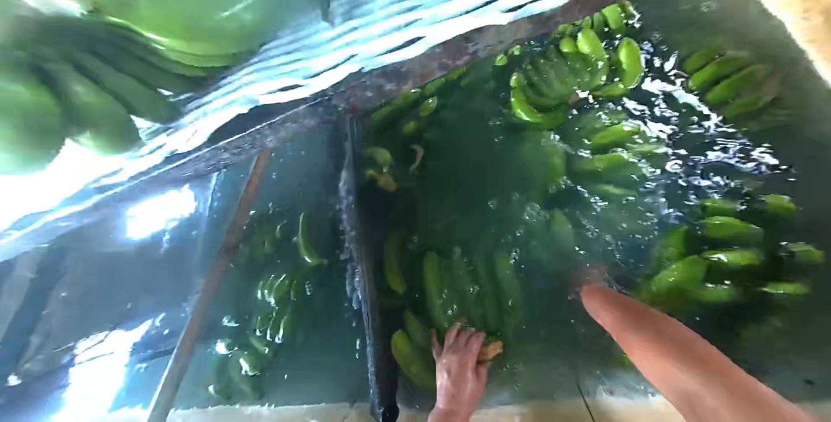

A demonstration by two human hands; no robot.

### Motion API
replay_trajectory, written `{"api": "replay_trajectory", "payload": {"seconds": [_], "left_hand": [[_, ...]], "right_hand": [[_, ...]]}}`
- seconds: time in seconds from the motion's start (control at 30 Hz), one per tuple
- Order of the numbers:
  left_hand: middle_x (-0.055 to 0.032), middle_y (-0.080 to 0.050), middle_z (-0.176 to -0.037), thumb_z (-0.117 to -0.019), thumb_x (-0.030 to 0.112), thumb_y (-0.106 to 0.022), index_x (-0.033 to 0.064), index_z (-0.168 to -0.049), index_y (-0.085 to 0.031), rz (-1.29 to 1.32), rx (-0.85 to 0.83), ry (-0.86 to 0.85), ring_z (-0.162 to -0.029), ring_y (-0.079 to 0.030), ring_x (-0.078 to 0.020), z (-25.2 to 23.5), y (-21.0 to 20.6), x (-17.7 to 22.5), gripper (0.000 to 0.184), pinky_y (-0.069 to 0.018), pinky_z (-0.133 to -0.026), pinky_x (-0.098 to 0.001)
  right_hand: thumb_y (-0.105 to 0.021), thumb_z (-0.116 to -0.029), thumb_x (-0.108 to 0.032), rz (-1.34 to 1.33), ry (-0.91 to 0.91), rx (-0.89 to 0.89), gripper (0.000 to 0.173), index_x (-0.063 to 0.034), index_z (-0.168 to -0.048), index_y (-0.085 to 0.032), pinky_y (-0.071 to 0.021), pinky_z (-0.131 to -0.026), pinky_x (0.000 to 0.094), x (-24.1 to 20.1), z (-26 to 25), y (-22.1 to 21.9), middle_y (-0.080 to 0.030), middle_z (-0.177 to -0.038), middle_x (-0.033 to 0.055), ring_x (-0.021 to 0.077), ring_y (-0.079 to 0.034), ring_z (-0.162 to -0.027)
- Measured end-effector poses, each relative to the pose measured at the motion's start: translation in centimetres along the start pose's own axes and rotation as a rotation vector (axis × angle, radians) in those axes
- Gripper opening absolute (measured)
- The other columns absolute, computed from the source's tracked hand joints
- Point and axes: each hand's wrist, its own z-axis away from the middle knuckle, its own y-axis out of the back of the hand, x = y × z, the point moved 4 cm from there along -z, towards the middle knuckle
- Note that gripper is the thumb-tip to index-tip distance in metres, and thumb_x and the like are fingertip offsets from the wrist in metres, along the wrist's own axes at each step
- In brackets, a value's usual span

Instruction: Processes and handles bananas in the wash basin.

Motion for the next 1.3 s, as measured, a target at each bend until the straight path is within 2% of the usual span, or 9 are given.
{"api": "replay_trajectory", "payload": {"seconds": [0.27, 0.43, 0.6, 0.7, 0.8, 0.9, 1.1, 1.23, 1.3], "left_hand": [[-0.0155, -0.073, -0.121, -0.0814, 0.008, -0.079, 0.0016, -0.116, -0.075, 0.218, 0.045, -0.066, -0.132, -0.056, -0.0414, 1.4, 1.5, 3.5, 0.035, -0.026, -0.112, -0.0762], [-0.0148, -0.076, -0.107, -0.0776, 0.014, -0.083, 0.0013, -0.107, -0.077, 0.255, 0.093, -0.275, -0.114, -0.069, -0.0391, 3.6, 3.9, 10.3, 0.033, -0.0376, -0.1, -0.0779], [-0.0158, -0.076, -0.106, -0.0731, -0.001, -0.077, -0.002, -0.104, -0.076, 0.402, 0.017, -0.403, -0.118, -0.067, -0.0396, 3.4, 2.6, 17.1, 0.031, -0.0346, -0.103, -0.0783], [-0.0225, -0.07, -0.125, -0.0828, -0.002, -0.071, -0.0076, -0.121, -0.069, 0.622, -0.041, -0.416, -0.128, -0.061, -0.0386, 1.6, 1.2, 18.4, 0.039, -0.0414, -0.109, -0.0629], [-0.0263, -0.055, -0.145, -0.0891, 0.008, -0.074, -0.0109, -0.136, -0.056, 0.82, -0.003, -0.525, -0.131, -0.058, -0.0315, 0.7, 3.0, 17.5, 0.054, -0.0523, -0.105, -0.0386], [-0.021, -0.067, -0.133, -0.0883, 0.017, -0.075, -0.0058, -0.126, -0.068, 0.429, 0.256, -0.429, -0.127, -0.062, -0.036, -2.1, 3.1, 12.4, 0.045, -0.0499, -0.108, -0.0467], [-0.0253, -0.031, -0.164, -0.0797, 0.021, -0.083, -0.0005, -0.156, -0.04, -0.227, 0.27, -0.041, -0.15, -0.022, -0.0571, -9.5, 2.9, 2.3, 0.09, -0.0214, -0.115, -0.0741], [-0.0298, -0.018, -0.167, -0.0833, 0.011, -0.079, 0.0199, -0.162, -0.033, -0.232, 0.024, -0.052, -0.15, -0.015, -0.0597, -11.8, 0.2, 2.5, 0.091, -0.0158, -0.118, -0.0735], [-0.0349, -0.028, -0.161, -0.0807, 0.03, -0.084, 0.0017, -0.154, -0.044, -0.013, 0.278, -0.069, -0.147, -0.027, -0.058, -12.0, 0.1, 1.4, 0.088, -0.0212, -0.119, -0.0693]], "right_hand": [[-0.071, -0.0927, -0.005, 0.137, 0.625, -0.103, 0.041, 0.0069, -0.131, -0.062, -0.0423, -0.109, 0.0602, 1.4, 3.8, 2.8, -0.063, -0.13, 0.0298, 0.0449, -0.058, -0.125], [-0.067, -0.0864, -0.022, -0.181, 1.014, 0.074, 0.044, -0.0035, -0.127, -0.067, -0.0592, -0.074, 0.0258, 5.6, 15.0, 7.8, -0.072, -0.095, 0.0062, 0.0094, -0.069, -0.08], [-0.084, -0.0853, -0.034, 0.456, 0.777, -0.101, 0.086, -0.0112, -0.157, -0.042, -0.056, -0.076, 0.065, 5.3, 21.2, 6.8, -0.06, -0.132, 0.0322, 0.0505, -0.069, -0.095], [-0.078, -0.0907, -0.035, 0.625, 0.537, -0.074, 0.076, -0.0119, -0.155, -0.045, -0.0539, -0.077, 0.067, 6.8, 18.6, 5.9, -0.068, -0.116, 0.0294, 0.0517, -0.069, -0.096], [-0.075, -0.0944, -0.028, 0.541, 0.456, -0.077, 0.057, -0.0086, -0.145, -0.055, -0.0528, -0.083, 0.067, 8.4, 14.6, 5.5, -0.069, -0.112, 0.0289, 0.0517, -0.068, -0.1], [-0.076, -0.0927, -0.018, 0.516, 0.508, -0.025, 0.072, -0.0175, -0.157, -0.044, -0.0537, -0.086, 0.0651, 10.8, 10.5, 4.2, -0.064, -0.131, 0.0262, 0.05, -0.068, -0.106], [-0.084, -0.0729, -0.003, 0.284, 0.829, 0.36, 0.047, -0.0076, -0.118, -0.073, -0.0576, -0.063, 0.0638, 15.4, 8.6, 3.6, -0.073, -0.108, 0.0215, 0.0455, -0.073, -0.081], [-0.076, -0.0668, 0.006, 0.091, 0.785, 0.348, 0.047, -0.0015, -0.114, -0.074, -0.0567, -0.07, 0.0648, 15.7, 10.8, 6.5, -0.072, -0.104, 0.0243, 0.0462, -0.072, -0.084], [-0.074, -0.0698, 0.015, 0.008, 0.722, 0.284, 0.047, 0.0055, -0.116, -0.072, -0.0547, -0.082, 0.067, 15.6, 12.9, 8.4, -0.071, -0.108, 0.0308, 0.0508, -0.07, -0.094]]}}
